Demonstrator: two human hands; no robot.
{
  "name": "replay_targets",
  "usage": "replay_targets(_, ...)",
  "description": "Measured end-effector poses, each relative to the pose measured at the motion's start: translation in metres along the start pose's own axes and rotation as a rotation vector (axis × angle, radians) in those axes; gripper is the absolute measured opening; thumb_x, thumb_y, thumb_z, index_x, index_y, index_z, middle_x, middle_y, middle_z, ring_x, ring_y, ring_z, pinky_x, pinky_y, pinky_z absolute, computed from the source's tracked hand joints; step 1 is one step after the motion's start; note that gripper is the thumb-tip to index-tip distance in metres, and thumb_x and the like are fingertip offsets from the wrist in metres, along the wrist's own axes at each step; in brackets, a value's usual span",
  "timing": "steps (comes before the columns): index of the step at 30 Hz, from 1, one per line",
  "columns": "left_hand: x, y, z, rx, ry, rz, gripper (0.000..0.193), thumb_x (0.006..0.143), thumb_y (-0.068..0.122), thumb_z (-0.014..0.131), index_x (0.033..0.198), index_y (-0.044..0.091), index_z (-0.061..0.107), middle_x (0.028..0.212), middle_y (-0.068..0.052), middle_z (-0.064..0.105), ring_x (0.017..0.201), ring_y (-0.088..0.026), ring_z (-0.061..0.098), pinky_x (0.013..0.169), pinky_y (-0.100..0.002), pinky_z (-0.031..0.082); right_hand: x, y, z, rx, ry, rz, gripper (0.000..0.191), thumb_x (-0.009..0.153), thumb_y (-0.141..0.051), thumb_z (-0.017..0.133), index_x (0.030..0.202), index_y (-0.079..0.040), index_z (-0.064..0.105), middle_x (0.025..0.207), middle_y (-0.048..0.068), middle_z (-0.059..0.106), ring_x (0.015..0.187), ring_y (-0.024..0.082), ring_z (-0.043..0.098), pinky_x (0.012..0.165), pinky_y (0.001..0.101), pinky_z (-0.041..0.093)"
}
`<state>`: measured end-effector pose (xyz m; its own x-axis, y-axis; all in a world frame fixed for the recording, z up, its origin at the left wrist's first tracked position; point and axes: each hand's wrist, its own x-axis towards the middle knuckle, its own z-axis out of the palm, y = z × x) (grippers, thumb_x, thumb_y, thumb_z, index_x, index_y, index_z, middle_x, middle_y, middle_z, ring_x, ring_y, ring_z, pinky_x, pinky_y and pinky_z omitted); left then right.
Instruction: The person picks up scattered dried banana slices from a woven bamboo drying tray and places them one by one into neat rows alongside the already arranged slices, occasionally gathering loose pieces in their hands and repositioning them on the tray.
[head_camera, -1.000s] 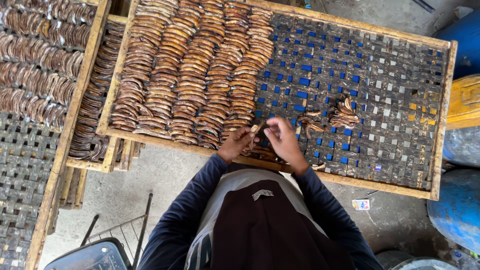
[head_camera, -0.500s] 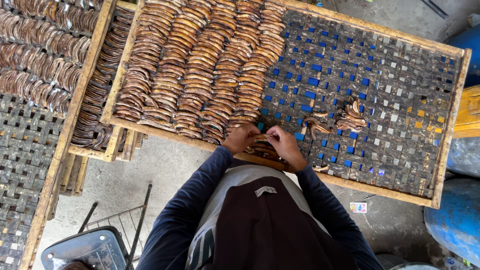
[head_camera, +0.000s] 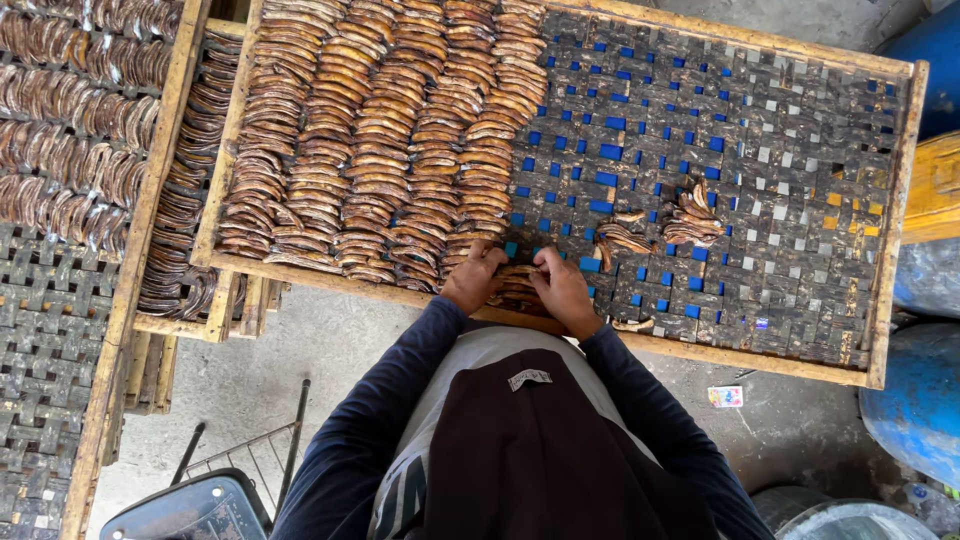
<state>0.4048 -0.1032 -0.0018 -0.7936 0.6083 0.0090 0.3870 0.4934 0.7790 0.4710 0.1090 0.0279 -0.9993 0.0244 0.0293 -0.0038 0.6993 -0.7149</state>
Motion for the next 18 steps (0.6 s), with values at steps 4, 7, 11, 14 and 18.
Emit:
replay_targets(4,-0.001,-0.010,0.005,0.044,-0.013,0.035,0.024,0.084,0.009,0.079,0.106,0.007,0.069,0.126,-0.017,0.051,0.104,-0.039,0.067,0.089,-0.047,0.057,-0.002,0.005,0.001,-0.138,-0.003,-0.172,0.012,0.091,-0.013,0.073,0.097,-0.010,0.063,0.088,0.008,0.070,0.082,0.031,0.067,0.088,0.0484,0.047)
replay_targets(7,0.000,-0.015,0.008,0.072,0.018,0.059,0.017,0.086,0.011,0.079,0.101,0.006,0.072,0.125,-0.017,0.051,0.102,-0.038,0.066,0.087,-0.046,0.058,-0.005,0.009,0.003,-0.232,0.039,-0.235,0.008,0.095,-0.014,0.074,0.094,-0.012,0.066,0.092,0.008,0.067,0.086,0.035,0.062,0.087,0.0478,0.045)
replay_targets(11,-0.001,-0.013,0.007,0.075,0.049,0.079,0.016,0.086,0.013,0.078,0.099,0.005,0.072,0.124,-0.017,0.052,0.101,-0.038,0.067,0.085,-0.046,0.058,-0.007,0.022,0.000,-0.269,0.059,-0.127,0.006,0.093,-0.012,0.072,0.097,-0.011,0.067,0.097,0.010,0.067,0.093,0.034,0.063,0.084,0.0473,0.048)
replay_targets(14,-0.002,-0.005,0.001,0.039,0.089,0.090,0.015,0.090,0.014,0.076,0.099,0.004,0.069,0.122,-0.018,0.053,0.099,-0.038,0.067,0.084,-0.046,0.058,-0.005,0.040,-0.020,-0.255,0.122,0.056,0.015,0.094,-0.015,0.073,0.103,-0.008,0.064,0.101,0.014,0.066,0.095,0.032,0.063,0.084,0.0454,0.052)
replay_targets(18,-0.002,0.009,-0.010,-0.028,0.117,0.032,0.017,0.094,0.018,0.075,0.100,0.003,0.068,0.120,-0.018,0.055,0.090,-0.038,0.068,0.079,-0.047,0.058,-0.012,0.068,-0.052,-0.376,0.314,0.144,0.029,0.085,-0.018,0.080,0.103,-0.004,0.062,0.101,0.019,0.065,0.098,0.040,0.061,0.080,0.0501,0.050)
